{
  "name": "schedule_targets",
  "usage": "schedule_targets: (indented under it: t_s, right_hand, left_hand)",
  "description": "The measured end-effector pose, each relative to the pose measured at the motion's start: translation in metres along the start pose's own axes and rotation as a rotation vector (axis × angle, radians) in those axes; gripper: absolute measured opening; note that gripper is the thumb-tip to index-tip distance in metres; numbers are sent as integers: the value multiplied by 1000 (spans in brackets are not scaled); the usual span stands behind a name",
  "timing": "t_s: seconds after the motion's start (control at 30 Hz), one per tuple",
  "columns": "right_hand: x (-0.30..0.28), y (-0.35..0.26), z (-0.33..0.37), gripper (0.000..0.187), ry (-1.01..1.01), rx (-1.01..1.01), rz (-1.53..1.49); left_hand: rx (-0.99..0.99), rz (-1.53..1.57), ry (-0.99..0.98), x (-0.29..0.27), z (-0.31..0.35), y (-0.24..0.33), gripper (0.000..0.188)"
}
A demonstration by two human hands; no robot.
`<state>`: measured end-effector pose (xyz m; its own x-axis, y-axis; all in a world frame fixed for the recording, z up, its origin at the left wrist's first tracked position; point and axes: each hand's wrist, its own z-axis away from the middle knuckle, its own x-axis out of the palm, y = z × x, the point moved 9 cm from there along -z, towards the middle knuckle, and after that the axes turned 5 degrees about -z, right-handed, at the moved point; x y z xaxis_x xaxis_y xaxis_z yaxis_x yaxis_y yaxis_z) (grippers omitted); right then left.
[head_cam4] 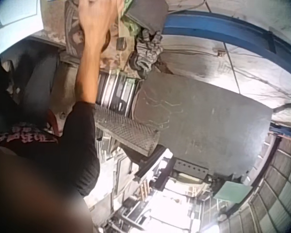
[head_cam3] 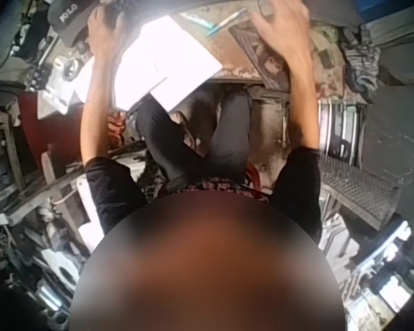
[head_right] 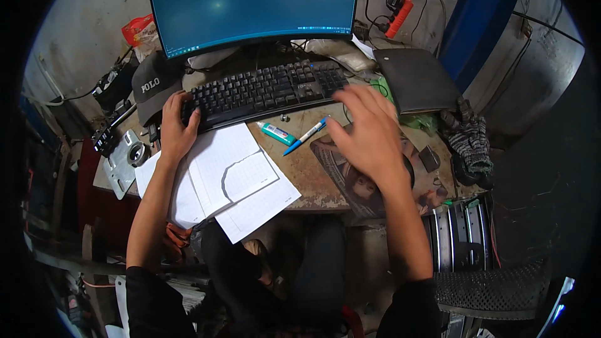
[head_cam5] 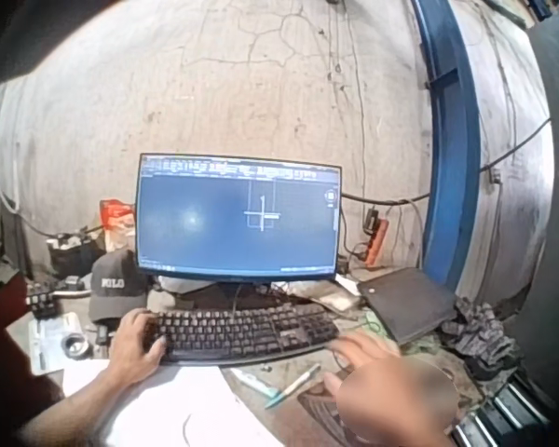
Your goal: Designing a metal part using CAD software.
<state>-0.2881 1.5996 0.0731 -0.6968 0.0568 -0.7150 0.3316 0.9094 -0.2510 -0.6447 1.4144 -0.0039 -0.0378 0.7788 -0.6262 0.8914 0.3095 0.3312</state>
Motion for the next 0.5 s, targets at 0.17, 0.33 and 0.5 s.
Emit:
schedule_targets:
  t_s: [0.17, 0.33, 0.5]
  right_hand:
    - [95, 87, -55, 62, -297, 170, 223]
    - [114, 86, -66, 80, -252, 208, 136]
    - [118, 86, -68, 90, -282, 204, 200]
  left_hand:
    - [25, 27, 96, -7, -8, 3, 34]
    - [75, -5, 120, -11, -6, 6, 34]
    - [34, -6, 115, -10, -7, -2, 33]
